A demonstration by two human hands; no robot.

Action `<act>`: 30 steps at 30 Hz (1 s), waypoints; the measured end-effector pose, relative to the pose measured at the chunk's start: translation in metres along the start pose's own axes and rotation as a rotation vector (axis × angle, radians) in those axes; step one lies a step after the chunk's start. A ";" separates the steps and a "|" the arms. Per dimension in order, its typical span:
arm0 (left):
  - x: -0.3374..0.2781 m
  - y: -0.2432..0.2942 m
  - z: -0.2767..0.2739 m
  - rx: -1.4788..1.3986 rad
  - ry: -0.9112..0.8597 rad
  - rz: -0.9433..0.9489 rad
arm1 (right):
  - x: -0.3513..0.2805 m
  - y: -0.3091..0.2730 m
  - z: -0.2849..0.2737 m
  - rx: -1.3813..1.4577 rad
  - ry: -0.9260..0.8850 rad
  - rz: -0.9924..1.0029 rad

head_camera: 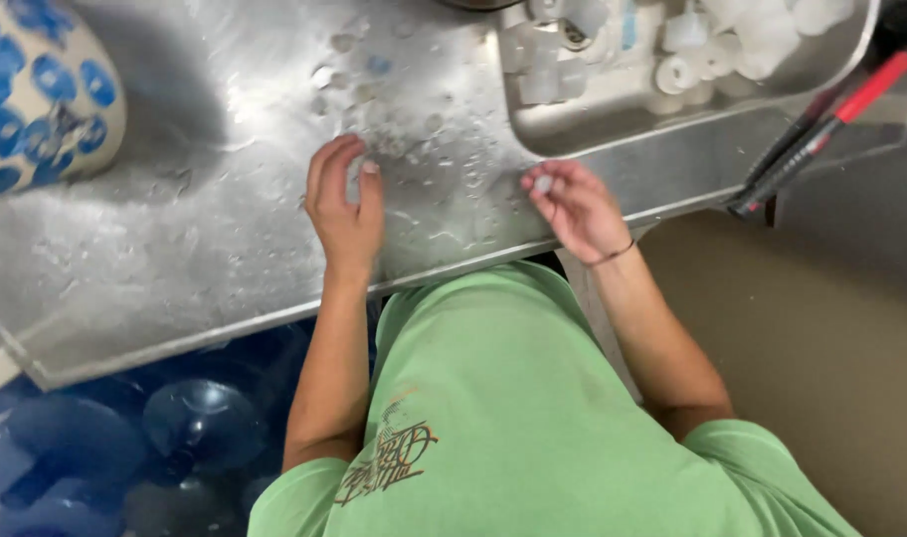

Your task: Inspecting and preparing plastic caps for water jugs by hand at a metal workstation.

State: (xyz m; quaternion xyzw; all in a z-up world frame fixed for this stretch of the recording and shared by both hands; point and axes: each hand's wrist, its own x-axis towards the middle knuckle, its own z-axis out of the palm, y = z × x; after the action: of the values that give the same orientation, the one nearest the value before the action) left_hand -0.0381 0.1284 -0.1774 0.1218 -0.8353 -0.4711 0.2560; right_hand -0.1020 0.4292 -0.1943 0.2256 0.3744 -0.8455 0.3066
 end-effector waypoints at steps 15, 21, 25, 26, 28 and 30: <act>0.070 0.003 0.363 0.768 -0.882 -0.149 | -0.090 -0.074 -0.156 -0.255 0.001 -0.233; 0.072 -0.028 0.383 0.892 -0.732 0.030 | -0.079 -0.131 -0.178 -0.328 0.040 -0.324; 0.067 0.061 0.306 0.584 -0.604 0.290 | -0.050 -0.169 -0.163 -0.518 -0.017 -0.317; 0.062 0.074 0.293 0.396 -0.573 0.299 | -0.039 -0.174 -0.155 -0.507 -0.071 -0.319; 0.044 0.098 0.270 0.226 -0.518 0.288 | -0.019 -0.178 -0.142 -0.505 -0.149 -0.303; 0.026 0.116 0.254 -0.130 -0.593 0.054 | 0.002 -0.174 -0.127 -0.437 -0.248 -0.382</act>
State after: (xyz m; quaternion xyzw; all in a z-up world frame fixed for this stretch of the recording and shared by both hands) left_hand -0.1934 0.3621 -0.1783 -0.0598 -0.8446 -0.5317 0.0204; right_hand -0.2036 0.6184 -0.1878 -0.0248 0.5424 -0.8085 0.2269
